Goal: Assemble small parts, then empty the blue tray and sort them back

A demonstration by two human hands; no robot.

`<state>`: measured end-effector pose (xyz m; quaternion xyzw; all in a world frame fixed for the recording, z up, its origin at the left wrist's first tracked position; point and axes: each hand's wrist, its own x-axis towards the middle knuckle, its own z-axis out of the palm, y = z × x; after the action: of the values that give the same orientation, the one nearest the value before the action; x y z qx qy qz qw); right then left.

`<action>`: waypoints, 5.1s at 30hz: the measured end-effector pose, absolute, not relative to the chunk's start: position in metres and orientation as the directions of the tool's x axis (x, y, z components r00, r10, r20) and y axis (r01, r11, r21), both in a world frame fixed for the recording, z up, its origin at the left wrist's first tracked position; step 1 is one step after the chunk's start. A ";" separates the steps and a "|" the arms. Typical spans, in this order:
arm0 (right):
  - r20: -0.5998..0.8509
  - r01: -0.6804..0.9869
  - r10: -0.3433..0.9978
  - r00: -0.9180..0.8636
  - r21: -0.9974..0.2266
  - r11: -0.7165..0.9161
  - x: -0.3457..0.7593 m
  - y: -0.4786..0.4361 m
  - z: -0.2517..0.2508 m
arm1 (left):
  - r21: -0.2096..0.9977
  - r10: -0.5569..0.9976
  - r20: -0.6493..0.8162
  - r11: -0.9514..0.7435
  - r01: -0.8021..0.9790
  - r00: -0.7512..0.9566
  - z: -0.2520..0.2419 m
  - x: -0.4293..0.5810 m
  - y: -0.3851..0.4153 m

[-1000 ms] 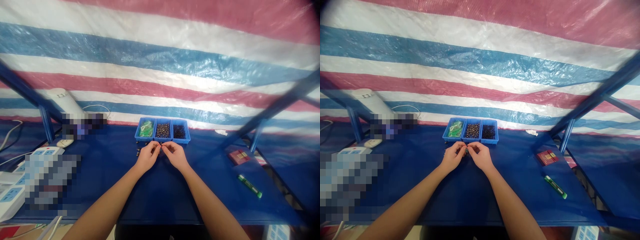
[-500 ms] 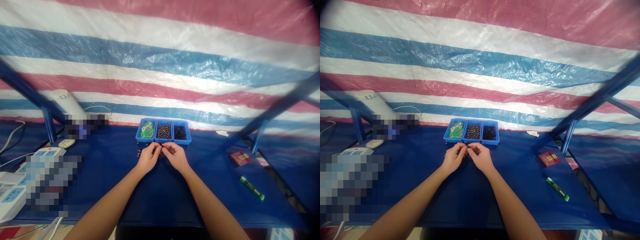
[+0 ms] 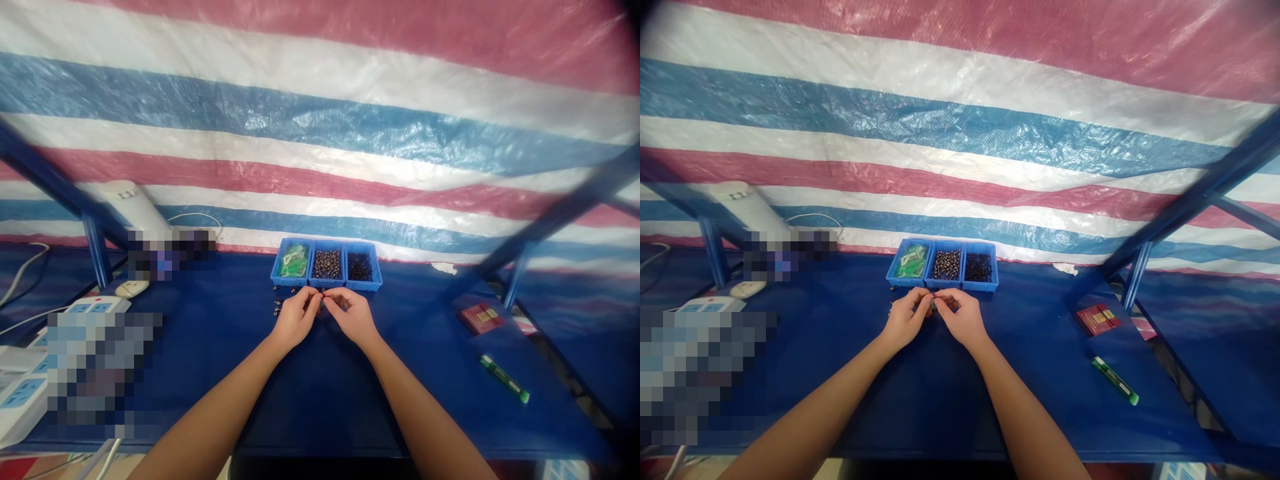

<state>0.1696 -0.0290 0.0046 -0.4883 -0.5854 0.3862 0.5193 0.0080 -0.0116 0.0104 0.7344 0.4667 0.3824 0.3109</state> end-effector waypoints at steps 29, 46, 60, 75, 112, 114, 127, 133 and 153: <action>-0.123 -0.222 0.985 0.121 -0.971 -0.093 0.178 -0.019 0.004 | 0.753 0.895 0.353 -0.445 0.485 0.274 0.006 0.007 -0.010; 0.012 -0.310 0.949 0.316 -0.944 0.115 0.202 -0.012 0.014 | 0.784 0.904 0.350 -0.427 0.451 0.247 0.002 0.006 -0.009; 0.247 0.870 0.957 -0.153 -0.425 0.249 0.175 -0.021 -0.008 | 0.760 0.897 0.343 -0.440 0.480 0.280 0.005 0.006 -0.010; 0.262 0.840 0.957 -0.127 -0.485 0.244 0.180 -0.018 -0.010 | 0.778 0.907 0.326 -0.417 0.470 0.267 0.007 0.008 -0.011; 0.461 0.456 0.887 -0.031 -0.783 0.423 0.172 -0.030 0.008 | 0.830 0.934 0.231 -0.335 0.446 0.272 0.009 0.008 -0.008; 0.449 0.434 0.893 -0.029 -0.799 0.416 0.171 -0.030 0.009 | 0.829 0.938 0.230 -0.328 0.452 0.259 0.009 0.007 -0.008; 0.463 0.351 0.886 0.004 -0.831 0.433 0.170 -0.028 0.004 | 0.843 0.921 0.248 -0.358 0.402 0.300 0.013 0.006 -0.010; 0.453 0.346 0.892 -0.009 -0.835 0.427 0.169 -0.029 0.006 | 0.817 0.921 0.266 -0.372 0.441 0.285 0.011 0.007 -0.010; 0.410 0.348 0.912 0.004 -0.855 0.383 0.171 -0.030 0.006 | 0.836 0.904 0.274 -0.392 0.384 0.327 0.013 0.005 -0.011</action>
<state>0.1709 -0.0297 0.0060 -0.4840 -0.6510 0.2722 0.5175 0.0049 -0.0109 0.0133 0.7407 0.4348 0.3840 0.3388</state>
